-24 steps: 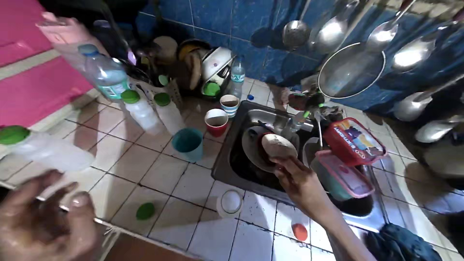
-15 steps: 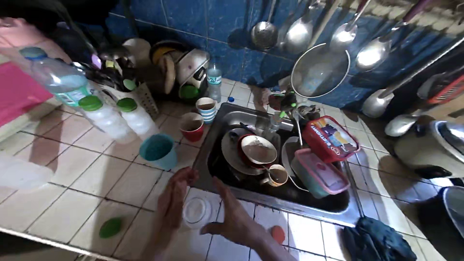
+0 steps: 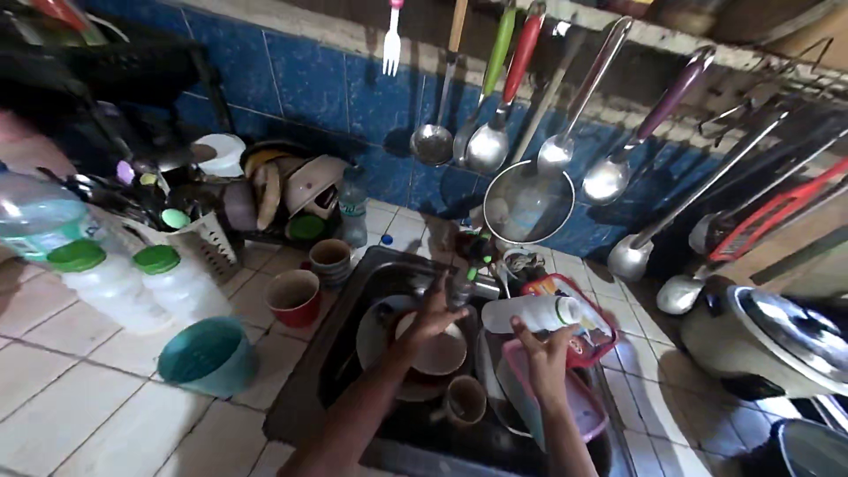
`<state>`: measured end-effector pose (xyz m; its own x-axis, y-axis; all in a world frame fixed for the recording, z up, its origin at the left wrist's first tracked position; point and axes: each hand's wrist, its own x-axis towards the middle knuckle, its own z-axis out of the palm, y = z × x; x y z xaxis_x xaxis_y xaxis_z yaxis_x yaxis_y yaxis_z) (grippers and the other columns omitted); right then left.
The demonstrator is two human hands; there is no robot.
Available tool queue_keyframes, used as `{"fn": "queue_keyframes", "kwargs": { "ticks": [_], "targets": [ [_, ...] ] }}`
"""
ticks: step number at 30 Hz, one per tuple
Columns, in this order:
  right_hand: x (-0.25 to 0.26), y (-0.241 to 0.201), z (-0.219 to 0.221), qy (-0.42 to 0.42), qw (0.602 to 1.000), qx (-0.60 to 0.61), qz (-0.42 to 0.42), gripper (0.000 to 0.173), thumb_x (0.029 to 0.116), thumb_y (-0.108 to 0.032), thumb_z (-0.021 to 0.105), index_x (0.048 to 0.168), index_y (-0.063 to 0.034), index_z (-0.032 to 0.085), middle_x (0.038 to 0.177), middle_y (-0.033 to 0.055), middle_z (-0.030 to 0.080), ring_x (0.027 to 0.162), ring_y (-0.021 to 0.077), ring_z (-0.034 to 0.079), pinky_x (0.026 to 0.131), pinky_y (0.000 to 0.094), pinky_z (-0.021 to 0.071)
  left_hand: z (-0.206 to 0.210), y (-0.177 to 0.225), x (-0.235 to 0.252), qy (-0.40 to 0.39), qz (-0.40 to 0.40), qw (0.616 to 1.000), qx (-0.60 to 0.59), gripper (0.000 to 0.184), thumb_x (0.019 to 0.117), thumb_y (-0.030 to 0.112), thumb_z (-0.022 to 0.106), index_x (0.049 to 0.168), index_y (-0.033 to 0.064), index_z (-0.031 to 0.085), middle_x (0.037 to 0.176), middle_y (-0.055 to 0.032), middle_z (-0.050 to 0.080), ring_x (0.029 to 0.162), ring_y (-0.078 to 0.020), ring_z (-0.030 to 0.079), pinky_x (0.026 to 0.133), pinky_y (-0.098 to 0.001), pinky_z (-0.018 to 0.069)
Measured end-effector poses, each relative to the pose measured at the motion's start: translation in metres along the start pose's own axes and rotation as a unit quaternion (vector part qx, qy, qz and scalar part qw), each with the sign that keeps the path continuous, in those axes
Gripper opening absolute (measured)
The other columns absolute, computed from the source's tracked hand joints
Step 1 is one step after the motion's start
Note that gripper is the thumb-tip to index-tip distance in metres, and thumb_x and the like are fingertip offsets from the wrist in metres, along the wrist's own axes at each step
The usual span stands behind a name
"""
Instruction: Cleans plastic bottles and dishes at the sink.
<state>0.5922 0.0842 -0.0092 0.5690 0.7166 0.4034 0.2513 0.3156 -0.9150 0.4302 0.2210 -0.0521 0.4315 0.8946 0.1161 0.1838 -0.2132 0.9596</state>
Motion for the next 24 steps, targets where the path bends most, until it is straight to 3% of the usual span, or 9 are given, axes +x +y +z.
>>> {"fn": "queue_keyframes", "kwargs": {
  "ticks": [2, 4, 7, 11, 13, 16, 19, 22, 24],
  "targets": [
    [0.021, 0.020, 0.011, 0.009, 1.000, -0.004, 0.012, 0.104, 0.0795, -0.010, 0.080, 0.155, 0.0073, 0.010, 0.145, 0.0268, 0.044, 0.127, 0.0182, 0.056, 0.103, 0.0293, 0.0513, 0.021, -0.010, 0.025, 0.004, -0.012, 1.000, -0.012, 0.103, 0.0761, 0.013, 0.088, 0.158, -0.0034, 0.027, 0.154, -0.0309, 0.039, 0.144, -0.0394, 0.041, 0.119, -0.0495, 0.0349],
    [0.034, 0.040, 0.024, 0.005, 0.999, -0.025, 0.020, 0.100, 0.0820, -0.012, 0.079, 0.155, 0.0079, 0.014, 0.144, 0.0278, 0.047, 0.128, 0.0207, 0.056, 0.105, 0.0323, 0.0506, 0.028, -0.012, 0.037, 0.010, -0.044, 0.999, -0.008, 0.089, 0.0776, 0.011, 0.086, 0.151, -0.0044, 0.038, 0.143, -0.0287, 0.053, 0.135, -0.0370, 0.052, 0.115, -0.0500, 0.0405],
    [0.041, 0.061, 0.040, -0.028, 0.993, -0.103, 0.055, 0.091, 0.0873, -0.016, 0.076, 0.154, 0.0083, 0.020, 0.139, 0.0305, 0.053, 0.126, 0.0294, 0.059, 0.106, 0.0419, 0.0502, 0.020, -0.021, 0.040, 0.035, -0.033, 0.998, -0.032, 0.078, 0.0780, 0.009, 0.082, 0.145, -0.0059, 0.045, 0.131, -0.0242, 0.063, 0.123, -0.0299, 0.062, 0.108, -0.0457, 0.0485],
    [0.041, 0.067, 0.058, -0.144, 0.952, -0.250, 0.100, 0.087, 0.0893, -0.018, 0.078, 0.154, 0.0073, 0.026, 0.136, 0.0315, 0.057, 0.122, 0.0386, 0.062, 0.106, 0.0499, 0.0498, -0.004, -0.036, 0.020, 0.158, 0.007, 0.963, -0.216, 0.057, 0.0797, -0.005, 0.076, 0.131, -0.0096, 0.053, 0.119, -0.0191, 0.066, 0.108, -0.0184, 0.066, 0.094, -0.0344, 0.0570],
    [0.044, 0.066, 0.067, -0.205, 0.920, -0.310, 0.122, 0.085, 0.0917, -0.023, 0.076, 0.157, 0.0023, 0.027, 0.143, 0.0310, 0.053, 0.126, 0.0426, 0.059, 0.108, 0.0543, 0.0476, -0.025, -0.032, 0.011, 0.179, 0.019, 0.959, -0.221, 0.063, 0.0799, -0.004, 0.078, 0.135, -0.0104, 0.049, 0.121, -0.0191, 0.065, 0.109, -0.0169, 0.066, 0.094, -0.0328, 0.0572],
    [0.047, 0.065, 0.081, -0.245, 0.898, -0.339, 0.133, 0.082, 0.0937, -0.023, 0.074, 0.157, 0.0005, 0.028, 0.144, 0.0309, 0.052, 0.128, 0.0442, 0.058, 0.108, 0.0555, 0.0464, -0.056, -0.011, -0.005, 0.175, 0.036, 0.966, -0.188, 0.069, 0.0798, -0.002, 0.079, 0.139, -0.0112, 0.045, 0.124, -0.0198, 0.064, 0.111, -0.0161, 0.066, 0.096, -0.0305, 0.0565],
    [0.044, 0.061, 0.090, -0.224, 0.911, -0.321, 0.133, 0.083, 0.0924, -0.023, 0.076, 0.156, 0.0027, 0.029, 0.143, 0.0320, 0.052, 0.126, 0.0439, 0.059, 0.108, 0.0539, 0.0466, -0.087, 0.027, -0.030, 0.137, 0.021, 0.987, -0.079, 0.078, 0.0813, 0.009, 0.082, 0.145, -0.0080, 0.040, 0.129, -0.0189, 0.062, 0.116, -0.0161, 0.065, 0.099, -0.0295, 0.0553],
    [0.034, 0.068, 0.091, -0.193, 0.933, -0.284, 0.104, 0.085, 0.0914, -0.019, 0.077, 0.156, 0.0065, 0.028, 0.144, 0.0335, 0.051, 0.126, 0.0432, 0.059, 0.109, 0.0510, 0.0469, -0.114, 0.064, -0.058, 0.075, -0.024, 0.990, 0.119, 0.085, 0.0827, 0.030, 0.083, 0.149, -0.0042, 0.041, 0.134, -0.0231, 0.061, 0.125, -0.0268, 0.060, 0.107, -0.0423, 0.0477],
    [0.029, 0.076, 0.088, -0.200, 0.939, -0.265, 0.089, 0.086, 0.0908, -0.017, 0.077, 0.156, 0.0077, 0.025, 0.143, 0.0339, 0.051, 0.125, 0.0421, 0.060, 0.108, 0.0498, 0.0478, -0.122, 0.073, -0.081, 0.034, -0.009, 0.986, 0.166, 0.084, 0.0826, 0.034, 0.082, 0.148, -0.0027, 0.044, 0.132, -0.0213, 0.063, 0.123, -0.0245, 0.061, 0.106, -0.0410, 0.0479]
  ]
}}
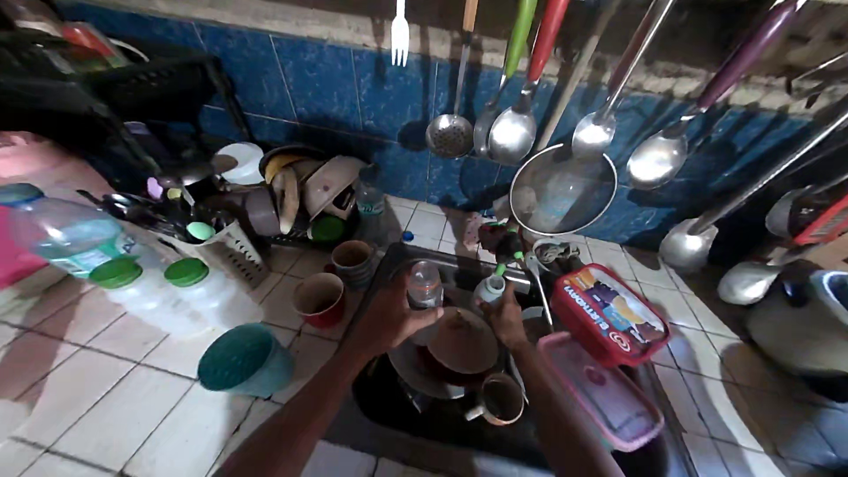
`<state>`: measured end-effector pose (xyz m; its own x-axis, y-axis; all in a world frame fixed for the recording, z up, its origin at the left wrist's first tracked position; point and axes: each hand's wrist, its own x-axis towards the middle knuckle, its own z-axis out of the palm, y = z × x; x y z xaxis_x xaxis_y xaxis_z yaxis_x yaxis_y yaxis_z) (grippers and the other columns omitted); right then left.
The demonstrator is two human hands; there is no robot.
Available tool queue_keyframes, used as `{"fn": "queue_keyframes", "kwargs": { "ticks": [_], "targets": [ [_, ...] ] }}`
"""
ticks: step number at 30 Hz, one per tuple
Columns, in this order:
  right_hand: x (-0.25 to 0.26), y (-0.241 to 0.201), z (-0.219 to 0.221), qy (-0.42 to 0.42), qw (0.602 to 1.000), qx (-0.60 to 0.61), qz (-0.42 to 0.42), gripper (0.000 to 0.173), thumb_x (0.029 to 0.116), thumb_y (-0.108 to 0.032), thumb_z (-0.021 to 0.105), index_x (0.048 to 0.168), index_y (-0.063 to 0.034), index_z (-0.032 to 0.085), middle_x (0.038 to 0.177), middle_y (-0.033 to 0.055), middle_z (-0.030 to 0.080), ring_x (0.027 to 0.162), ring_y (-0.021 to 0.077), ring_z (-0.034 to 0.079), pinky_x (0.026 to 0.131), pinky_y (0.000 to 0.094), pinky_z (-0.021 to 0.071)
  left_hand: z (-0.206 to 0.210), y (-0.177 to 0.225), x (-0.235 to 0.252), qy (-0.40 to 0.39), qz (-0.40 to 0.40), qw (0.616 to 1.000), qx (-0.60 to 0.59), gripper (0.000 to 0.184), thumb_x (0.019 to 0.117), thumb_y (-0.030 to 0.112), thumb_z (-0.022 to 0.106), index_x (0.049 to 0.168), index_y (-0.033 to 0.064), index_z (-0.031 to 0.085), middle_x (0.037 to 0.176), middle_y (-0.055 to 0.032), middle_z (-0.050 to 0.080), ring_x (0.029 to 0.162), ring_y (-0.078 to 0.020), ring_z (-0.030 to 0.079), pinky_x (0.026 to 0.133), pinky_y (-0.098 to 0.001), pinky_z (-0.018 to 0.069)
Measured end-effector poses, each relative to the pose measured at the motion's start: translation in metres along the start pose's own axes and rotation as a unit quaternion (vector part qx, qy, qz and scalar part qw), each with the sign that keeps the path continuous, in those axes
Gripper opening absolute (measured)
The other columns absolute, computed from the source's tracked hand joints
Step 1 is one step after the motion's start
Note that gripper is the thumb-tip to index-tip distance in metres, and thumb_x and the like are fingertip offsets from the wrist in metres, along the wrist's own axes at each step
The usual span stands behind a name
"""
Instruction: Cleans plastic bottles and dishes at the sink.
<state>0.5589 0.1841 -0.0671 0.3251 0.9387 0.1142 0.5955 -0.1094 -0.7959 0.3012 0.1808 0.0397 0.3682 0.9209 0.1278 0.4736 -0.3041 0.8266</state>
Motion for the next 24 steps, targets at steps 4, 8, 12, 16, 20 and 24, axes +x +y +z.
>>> {"fn": "queue_keyframes", "kwargs": {
  "ticks": [4, 8, 12, 16, 20, 24],
  "targets": [
    [0.005, -0.002, -0.003, -0.055, 0.998, -0.020, 0.034, 0.084, 0.0938, -0.022, 0.074, 0.156, 0.0059, 0.026, 0.144, 0.0320, 0.051, 0.129, 0.0399, 0.058, 0.111, 0.0480, 0.0455, -0.001, -0.015, -0.046, -0.054, 0.045, 0.997, -0.013, 0.080, 0.0801, 0.040, 0.082, 0.144, 0.0017, 0.051, 0.126, -0.0102, 0.068, 0.116, -0.0096, 0.064, 0.102, -0.0294, 0.0522],
    [0.011, -0.005, -0.008, -0.073, 0.993, -0.026, 0.084, 0.083, 0.0965, -0.027, 0.072, 0.157, 0.0050, 0.024, 0.142, 0.0331, 0.053, 0.130, 0.0425, 0.056, 0.112, 0.0504, 0.0431, 0.011, -0.019, -0.093, -0.070, 0.029, 0.995, -0.062, 0.076, 0.0784, 0.036, 0.084, 0.140, 0.0019, 0.055, 0.122, -0.0076, 0.070, 0.109, -0.0063, 0.067, 0.095, -0.0260, 0.0565],
    [0.016, -0.009, -0.011, -0.090, 0.988, -0.068, 0.104, 0.086, 0.0970, -0.033, 0.071, 0.157, 0.0040, 0.022, 0.137, 0.0308, 0.057, 0.127, 0.0401, 0.059, 0.110, 0.0501, 0.0447, 0.020, -0.027, -0.128, -0.076, 0.062, 0.992, -0.074, 0.073, 0.0793, 0.031, 0.085, 0.139, 0.0009, 0.057, 0.125, -0.0111, 0.070, 0.114, -0.0106, 0.067, 0.100, -0.0299, 0.0546],
    [0.016, -0.010, -0.014, -0.113, 0.982, -0.098, 0.113, 0.088, 0.0966, -0.037, 0.071, 0.157, 0.0042, 0.022, 0.135, 0.0302, 0.058, 0.126, 0.0393, 0.059, 0.110, 0.0502, 0.0445, 0.018, -0.024, -0.152, -0.070, 0.107, 0.990, -0.053, 0.071, 0.0799, 0.022, 0.086, 0.140, -0.0013, 0.057, 0.133, -0.0156, 0.066, 0.121, -0.0152, 0.064, 0.105, -0.0312, 0.0512],
    [0.018, -0.006, -0.016, -0.119, 0.985, -0.083, 0.094, 0.091, 0.0944, -0.036, 0.074, 0.158, 0.0028, 0.022, 0.135, 0.0307, 0.059, 0.125, 0.0403, 0.060, 0.109, 0.0515, 0.0451, 0.014, -0.016, -0.166, -0.061, 0.100, 0.992, -0.036, 0.069, 0.0832, 0.023, 0.083, 0.141, -0.0029, 0.056, 0.133, -0.0184, 0.065, 0.121, -0.0208, 0.065, 0.105, -0.0361, 0.0520],
    [0.019, -0.002, -0.016, -0.119, 0.987, -0.068, 0.086, 0.090, 0.0934, -0.031, 0.076, 0.158, 0.0001, 0.022, 0.136, 0.0300, 0.058, 0.126, 0.0408, 0.060, 0.109, 0.0517, 0.0451, 0.014, -0.017, -0.174, -0.063, 0.084, 0.993, -0.057, 0.069, 0.0835, 0.023, 0.084, 0.142, -0.0002, 0.056, 0.135, -0.0155, 0.065, 0.123, -0.0173, 0.063, 0.106, -0.0341, 0.0509]
  ]
}}
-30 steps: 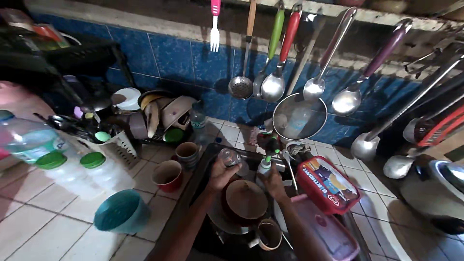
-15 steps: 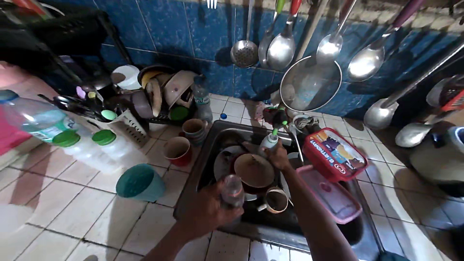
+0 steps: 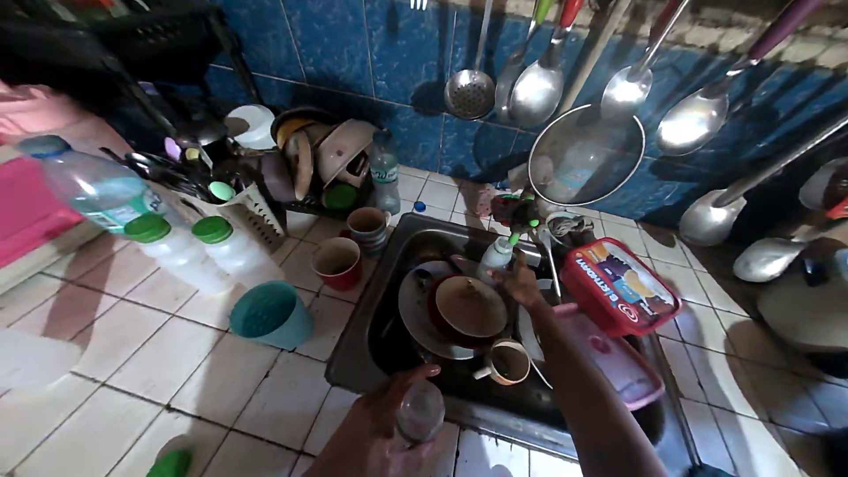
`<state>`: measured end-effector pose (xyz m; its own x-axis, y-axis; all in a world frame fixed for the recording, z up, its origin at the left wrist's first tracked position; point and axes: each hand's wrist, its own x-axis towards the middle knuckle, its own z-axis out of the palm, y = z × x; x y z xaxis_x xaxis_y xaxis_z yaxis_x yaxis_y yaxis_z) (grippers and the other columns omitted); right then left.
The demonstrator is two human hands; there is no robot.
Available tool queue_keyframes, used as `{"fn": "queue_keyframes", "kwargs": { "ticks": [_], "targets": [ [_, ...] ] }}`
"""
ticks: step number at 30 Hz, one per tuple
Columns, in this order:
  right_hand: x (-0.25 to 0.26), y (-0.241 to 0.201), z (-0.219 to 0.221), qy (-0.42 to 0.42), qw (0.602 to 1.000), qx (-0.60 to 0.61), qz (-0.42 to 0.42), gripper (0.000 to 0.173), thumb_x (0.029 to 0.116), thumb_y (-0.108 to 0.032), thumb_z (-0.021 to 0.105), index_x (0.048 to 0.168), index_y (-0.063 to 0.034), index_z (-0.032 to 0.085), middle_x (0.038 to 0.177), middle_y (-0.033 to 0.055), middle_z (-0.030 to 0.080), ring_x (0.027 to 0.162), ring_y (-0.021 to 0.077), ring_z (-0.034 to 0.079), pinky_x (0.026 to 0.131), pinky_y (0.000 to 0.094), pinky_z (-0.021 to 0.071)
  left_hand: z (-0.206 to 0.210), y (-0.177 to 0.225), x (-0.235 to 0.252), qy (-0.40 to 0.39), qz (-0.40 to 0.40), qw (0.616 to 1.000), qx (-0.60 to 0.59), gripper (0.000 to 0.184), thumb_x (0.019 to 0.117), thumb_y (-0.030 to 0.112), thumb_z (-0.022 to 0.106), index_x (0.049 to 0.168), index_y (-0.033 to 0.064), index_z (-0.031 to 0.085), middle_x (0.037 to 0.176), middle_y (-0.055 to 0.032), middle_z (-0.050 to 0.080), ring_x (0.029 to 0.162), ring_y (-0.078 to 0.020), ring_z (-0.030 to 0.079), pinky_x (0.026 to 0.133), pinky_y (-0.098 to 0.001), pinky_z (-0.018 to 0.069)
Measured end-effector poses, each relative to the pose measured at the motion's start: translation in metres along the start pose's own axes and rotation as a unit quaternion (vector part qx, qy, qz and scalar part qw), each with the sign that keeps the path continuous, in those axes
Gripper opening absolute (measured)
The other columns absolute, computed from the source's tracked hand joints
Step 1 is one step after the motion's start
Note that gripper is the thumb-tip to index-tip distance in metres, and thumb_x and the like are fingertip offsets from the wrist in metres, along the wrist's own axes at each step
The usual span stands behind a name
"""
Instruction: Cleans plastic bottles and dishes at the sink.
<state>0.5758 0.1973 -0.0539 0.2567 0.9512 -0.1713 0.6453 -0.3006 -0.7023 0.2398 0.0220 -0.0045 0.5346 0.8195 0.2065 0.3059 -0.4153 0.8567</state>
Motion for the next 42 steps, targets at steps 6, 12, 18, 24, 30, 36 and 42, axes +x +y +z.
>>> {"fn": "queue_keyframes", "kwargs": {
  "ticks": [6, 12, 18, 24, 30, 36, 42],
  "targets": [
    [-0.007, 0.003, 0.001, 0.021, 0.999, 0.033, -0.015, 0.089, 0.0902, -0.025, 0.079, 0.157, 0.0007, 0.027, 0.143, 0.0309, 0.053, 0.130, 0.0399, 0.056, 0.111, 0.0510, 0.0446, 0.004, -0.005, -0.003, -0.006, -0.008, 1.000, 0.011, 0.073, 0.0830, 0.022, 0.083, 0.146, 0.0027, 0.052, 0.135, -0.0156, 0.064, 0.120, -0.0193, 0.065, 0.102, -0.0378, 0.0542],
    [-0.096, 0.004, -0.011, 0.107, 0.983, -0.012, -0.148, 0.054, 0.0988, -0.018, 0.066, 0.143, 0.0078, 0.049, 0.130, 0.0299, 0.062, 0.109, 0.0381, 0.068, 0.096, 0.0499, 0.0558, 0.018, -0.032, -0.005, -0.006, 0.030, 0.981, -0.190, 0.078, 0.0827, 0.025, 0.085, 0.147, 0.0021, 0.047, 0.137, -0.0063, 0.062, 0.127, -0.0073, 0.057, 0.109, -0.0256, 0.0485],
    [-0.259, 0.017, 0.000, -0.131, 0.942, -0.155, -0.269, 0.030, 0.0974, -0.023, 0.067, 0.123, -0.0065, 0.072, 0.105, 0.0188, 0.073, 0.084, 0.0341, 0.073, 0.074, 0.0541, 0.0601, 0.030, -0.035, -0.007, 0.032, 0.040, 0.974, -0.221, 0.076, 0.0827, 0.018, 0.084, 0.144, -0.0048, 0.045, 0.132, -0.0074, 0.063, 0.122, -0.0076, 0.060, 0.107, -0.0257, 0.0509],
    [-0.300, 0.045, 0.023, -0.191, 0.949, -0.149, -0.202, 0.036, 0.0922, -0.009, 0.070, 0.127, -0.0035, 0.067, 0.121, 0.0310, 0.061, 0.086, 0.0420, 0.071, 0.073, 0.0526, 0.0605, 0.031, -0.022, -0.001, 0.027, 0.031, 0.981, -0.189, 0.071, 0.0822, 0.015, 0.082, 0.141, -0.0056, 0.048, 0.132, -0.0091, 0.063, 0.120, -0.0038, 0.060, 0.104, -0.0209, 0.0504],
    [-0.272, -0.028, -0.026, -0.027, 0.911, 0.046, -0.409, 0.030, 0.0958, -0.015, 0.070, 0.123, -0.0051, 0.063, 0.130, 0.0169, 0.060, 0.109, 0.0092, 0.066, 0.086, 0.0193, 0.0587, 0.035, -0.001, 0.004, -0.012, -0.009, 0.999, -0.036, 0.071, 0.0842, 0.024, 0.080, 0.144, -0.0005, 0.050, 0.136, -0.0166, 0.062, 0.122, -0.0170, 0.062, 0.105, -0.0332, 0.0505],
    [-0.249, -0.063, -0.039, -0.052, 0.832, -0.145, -0.533, 0.034, 0.1021, -0.016, 0.060, 0.135, -0.0094, 0.062, 0.129, 0.0135, 0.067, 0.120, 0.0221, 0.065, 0.102, 0.0322, 0.0534, 0.046, 0.003, 0.009, 0.000, 0.030, 0.999, 0.013, 0.069, 0.0820, 0.023, 0.081, 0.140, -0.0035, 0.055, 0.131, -0.0210, 0.065, 0.120, -0.0262, 0.065, 0.104, -0.0412, 0.0515],
    [-0.250, -0.075, -0.047, -0.077, 0.789, -0.243, -0.559, 0.033, 0.0996, -0.006, 0.060, 0.132, -0.0119, 0.064, 0.124, 0.0142, 0.066, 0.111, 0.0256, 0.068, 0.090, 0.0350, 0.0587, 0.044, 0.001, 0.011, -0.025, 0.046, 0.999, 0.004, 0.067, 0.0833, 0.024, 0.080, 0.141, -0.0011, 0.055, 0.131, -0.0195, 0.064, 0.121, -0.0246, 0.064, 0.105, -0.0396, 0.0511]
  ]
}}
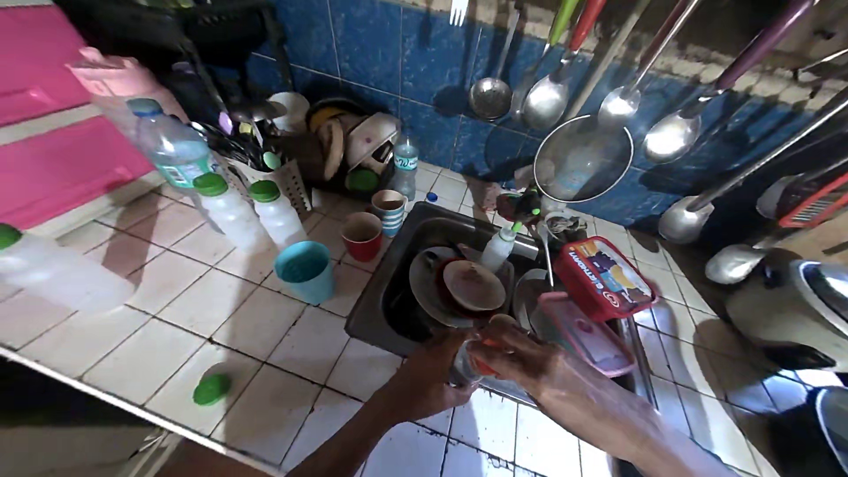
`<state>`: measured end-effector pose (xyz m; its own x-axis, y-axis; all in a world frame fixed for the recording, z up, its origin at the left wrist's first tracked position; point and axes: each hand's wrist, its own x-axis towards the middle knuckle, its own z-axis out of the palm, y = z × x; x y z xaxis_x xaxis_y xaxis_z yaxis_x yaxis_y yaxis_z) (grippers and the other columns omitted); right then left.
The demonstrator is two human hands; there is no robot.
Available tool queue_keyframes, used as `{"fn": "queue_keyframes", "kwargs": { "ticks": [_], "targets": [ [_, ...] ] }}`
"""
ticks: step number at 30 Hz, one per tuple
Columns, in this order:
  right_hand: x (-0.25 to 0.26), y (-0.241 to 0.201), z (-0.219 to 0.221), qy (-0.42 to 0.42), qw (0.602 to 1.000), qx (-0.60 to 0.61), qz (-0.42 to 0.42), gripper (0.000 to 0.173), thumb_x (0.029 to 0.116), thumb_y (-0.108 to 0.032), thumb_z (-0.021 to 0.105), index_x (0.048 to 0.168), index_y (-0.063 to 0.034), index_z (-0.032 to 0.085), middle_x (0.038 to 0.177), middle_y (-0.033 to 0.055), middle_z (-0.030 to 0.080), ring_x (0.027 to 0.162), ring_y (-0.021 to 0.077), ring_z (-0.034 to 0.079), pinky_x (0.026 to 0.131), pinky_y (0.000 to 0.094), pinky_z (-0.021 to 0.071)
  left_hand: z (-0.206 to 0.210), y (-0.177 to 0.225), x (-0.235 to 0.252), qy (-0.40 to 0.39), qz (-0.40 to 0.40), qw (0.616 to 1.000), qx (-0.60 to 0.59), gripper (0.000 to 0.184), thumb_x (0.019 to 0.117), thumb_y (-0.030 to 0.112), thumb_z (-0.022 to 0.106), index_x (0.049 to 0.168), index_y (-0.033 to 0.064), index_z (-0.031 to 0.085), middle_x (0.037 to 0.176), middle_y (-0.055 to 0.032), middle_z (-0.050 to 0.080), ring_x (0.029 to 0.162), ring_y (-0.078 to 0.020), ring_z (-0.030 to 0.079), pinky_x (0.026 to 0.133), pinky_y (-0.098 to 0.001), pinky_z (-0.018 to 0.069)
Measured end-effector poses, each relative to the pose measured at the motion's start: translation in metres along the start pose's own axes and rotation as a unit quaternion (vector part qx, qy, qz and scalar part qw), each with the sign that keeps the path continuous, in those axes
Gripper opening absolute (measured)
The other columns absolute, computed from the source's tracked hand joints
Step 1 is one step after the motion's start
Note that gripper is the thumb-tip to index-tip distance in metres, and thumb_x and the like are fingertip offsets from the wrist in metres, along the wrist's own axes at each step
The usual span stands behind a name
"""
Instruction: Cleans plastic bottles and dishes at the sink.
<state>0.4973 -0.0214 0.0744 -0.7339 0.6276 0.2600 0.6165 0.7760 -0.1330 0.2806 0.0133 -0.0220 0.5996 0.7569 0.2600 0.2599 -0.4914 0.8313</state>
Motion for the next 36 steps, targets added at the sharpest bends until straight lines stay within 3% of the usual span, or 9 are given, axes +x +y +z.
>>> {"fn": "queue_keyframes", "kwargs": {
  "ticks": [6, 11, 14, 16, 18, 23, 29, 33, 36],
  "targets": [
    [0.003, 0.000, 0.009, -0.002, 0.995, -0.096, 0.000, 0.037, 0.1024, -0.028, 0.058, 0.130, -0.0029, 0.064, 0.109, 0.0153, 0.070, 0.092, 0.0269, 0.072, 0.079, 0.0349, 0.0599, 0.009, -0.007, 0.000, 0.024, 0.011, 0.998, -0.063, 0.067, 0.0801, 0.018, 0.080, 0.138, -0.0051, 0.055, 0.130, -0.0202, 0.064, 0.122, -0.0212, 0.062, 0.106, -0.0352, 0.0494],
    [0.009, -0.011, 0.027, 0.080, 0.969, -0.163, 0.168, 0.062, 0.0978, -0.056, 0.049, 0.096, 0.0008, 0.071, 0.056, 0.0089, 0.060, 0.048, 0.0270, 0.064, 0.045, 0.0414, 0.0527, 0.014, 0.012, 0.003, 0.051, -0.061, 0.996, -0.036, 0.066, 0.0826, 0.017, 0.078, 0.140, -0.0045, 0.054, 0.134, -0.0233, 0.061, 0.124, -0.0284, 0.061, 0.107, -0.0397, 0.0480],
    [0.005, -0.009, 0.020, 0.065, 0.978, -0.069, 0.185, 0.062, 0.0921, -0.056, 0.061, 0.109, 0.0022, 0.071, 0.071, 0.0126, 0.069, 0.060, 0.0300, 0.070, 0.056, 0.0460, 0.0572, 0.013, 0.004, 0.004, 0.048, -0.026, 0.997, -0.051, 0.067, 0.0823, 0.019, 0.079, 0.139, -0.0061, 0.053, 0.133, -0.0241, 0.061, 0.124, -0.0282, 0.061, 0.107, -0.0395, 0.0482],
    [-0.001, -0.002, 0.016, 0.039, 0.995, -0.011, 0.092, 0.058, 0.0948, -0.042, 0.068, 0.138, -0.0044, 0.059, 0.120, 0.0150, 0.071, 0.101, 0.0259, 0.073, 0.085, 0.0415, 0.0603, 0.009, -0.004, 0.006, 0.042, 0.010, 0.997, -0.067, 0.069, 0.0814, 0.022, 0.081, 0.138, -0.0069, 0.054, 0.130, -0.0226, 0.063, 0.121, -0.0244, 0.063, 0.105, -0.0376, 0.0497],
    [-0.004, 0.003, 0.014, 0.012, 1.000, 0.004, 0.013, 0.046, 0.1005, -0.022, 0.064, 0.145, -0.0148, 0.054, 0.141, 0.0155, 0.059, 0.117, 0.0245, 0.066, 0.095, 0.0370, 0.0564, -0.001, -0.008, 0.009, -0.010, 0.024, 0.996, -0.091, 0.069, 0.0812, 0.019, 0.080, 0.139, -0.0072, 0.053, 0.129, -0.0220, 0.064, 0.119, -0.0223, 0.063, 0.105, -0.0366, 0.0496],
    [-0.001, 0.005, 0.016, 0.021, 0.994, -0.095, -0.045, 0.029, 0.1049, -0.025, 0.055, 0.129, -0.0102, 0.063, 0.120, 0.0143, 0.067, 0.085, 0.0222, 0.071, 0.072, 0.0308, 0.0597, -0.012, -0.018, 0.014, -0.102, 0.084, 0.980, -0.150, 0.073, 0.0769, 0.007, 0.080, 0.141, -0.0091, 0.049, 0.129, -0.0234, 0.063, 0.119, -0.0224, 0.062, 0.104, -0.0354, 0.0494],
    [0.012, 0.000, 0.037, 0.112, 0.980, -0.132, 0.102, 0.051, 0.0989, -0.047, 0.050, 0.106, -0.0018, 0.071, 0.080, 0.0116, 0.072, 0.062, 0.0258, 0.071, 0.050, 0.0393, 0.0566, 0.020, 0.015, 0.000, 0.111, -0.046, 0.991, -0.052, 0.066, 0.0784, 0.008, 0.080, 0.138, -0.0073, 0.055, 0.131, -0.0272, 0.061, 0.122, -0.0353, 0.061, 0.106, -0.0473, 0.0481],
    [0.029, -0.035, 0.038, 0.110, 0.955, -0.128, 0.245, 0.045, 0.0944, -0.039, 0.060, 0.104, 0.0025, 0.073, 0.079, 0.0182, 0.071, 0.066, 0.0378, 0.072, 0.052, 0.0508, 0.0558, 0.048, 0.013, -0.002, 0.260, -0.041, 0.964, 0.043, 0.066, 0.0708, 0.011, 0.085, 0.130, -0.0051, 0.062, 0.119, -0.0268, 0.066, 0.109, -0.0401, 0.067, 0.094, -0.0521, 0.0544],
    [0.032, -0.043, 0.032, 0.075, 0.958, -0.054, 0.271, 0.047, 0.0949, -0.038, 0.064, 0.113, 0.0038, 0.071, 0.085, 0.0210, 0.072, 0.072, 0.0412, 0.072, 0.059, 0.0567, 0.0566, 0.030, 0.014, -0.009, 0.184, -0.062, 0.981, -0.006, 0.066, 0.0784, 0.012, 0.082, 0.137, -0.0038, 0.056, 0.128, -0.0285, 0.062, 0.117, -0.0412, 0.062, 0.100, -0.0524, 0.0506]
  ]
}}
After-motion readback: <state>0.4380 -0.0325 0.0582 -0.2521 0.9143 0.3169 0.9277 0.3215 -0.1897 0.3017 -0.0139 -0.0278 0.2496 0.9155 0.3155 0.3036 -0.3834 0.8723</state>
